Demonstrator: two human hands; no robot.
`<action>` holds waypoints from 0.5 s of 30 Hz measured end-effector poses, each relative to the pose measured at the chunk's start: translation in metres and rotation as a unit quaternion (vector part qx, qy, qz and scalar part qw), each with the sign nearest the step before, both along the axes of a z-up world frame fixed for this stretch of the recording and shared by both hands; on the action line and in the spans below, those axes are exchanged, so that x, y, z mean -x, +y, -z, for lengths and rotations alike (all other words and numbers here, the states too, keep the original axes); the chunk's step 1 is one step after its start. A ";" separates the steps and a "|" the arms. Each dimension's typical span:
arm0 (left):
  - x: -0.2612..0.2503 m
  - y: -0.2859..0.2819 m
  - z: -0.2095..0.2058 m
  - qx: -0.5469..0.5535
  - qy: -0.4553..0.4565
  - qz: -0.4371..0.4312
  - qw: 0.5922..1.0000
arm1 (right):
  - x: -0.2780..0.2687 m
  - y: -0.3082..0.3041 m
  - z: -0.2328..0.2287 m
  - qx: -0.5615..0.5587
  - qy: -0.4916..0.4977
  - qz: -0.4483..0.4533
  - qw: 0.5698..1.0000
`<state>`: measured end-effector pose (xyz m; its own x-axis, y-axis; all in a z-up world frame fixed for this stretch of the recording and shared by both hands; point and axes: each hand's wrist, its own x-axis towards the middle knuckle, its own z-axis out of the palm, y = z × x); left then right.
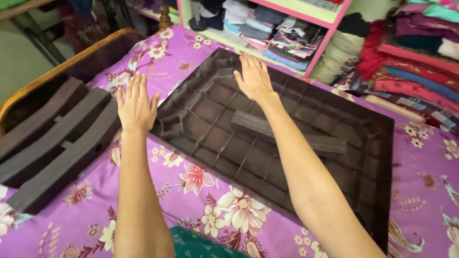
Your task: The person assembles a dark brown plastic tray by placing its frame pieces onto a bed. They position each frame piece into the tray base, then flip the tray to show the underside, and finally place the assembled frame pieces back into the tray.
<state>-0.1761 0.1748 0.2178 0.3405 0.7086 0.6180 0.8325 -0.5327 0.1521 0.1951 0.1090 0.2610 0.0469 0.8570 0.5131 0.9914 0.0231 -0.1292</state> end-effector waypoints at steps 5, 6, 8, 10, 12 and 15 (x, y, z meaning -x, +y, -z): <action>0.047 0.005 0.032 0.036 0.000 -0.040 0.999 | 0.060 0.031 0.039 0.029 0.000 -0.048 0.998; 0.057 0.005 0.039 0.047 -0.001 -0.047 0.998 | 0.074 0.036 0.047 0.037 0.003 -0.056 0.998; 0.079 0.004 0.050 0.045 0.006 -0.065 0.997 | 0.105 0.049 0.057 0.046 0.007 -0.075 0.996; 0.105 0.001 0.062 0.049 0.007 -0.081 0.995 | 0.136 0.060 0.068 0.053 0.009 -0.096 0.994; 0.133 -0.001 0.075 0.054 0.001 -0.096 0.994 | 0.167 0.073 0.077 0.053 0.006 -0.119 0.991; 0.171 0.002 0.087 0.067 -0.005 -0.131 0.989 | 0.213 0.092 0.089 0.078 0.009 -0.142 0.987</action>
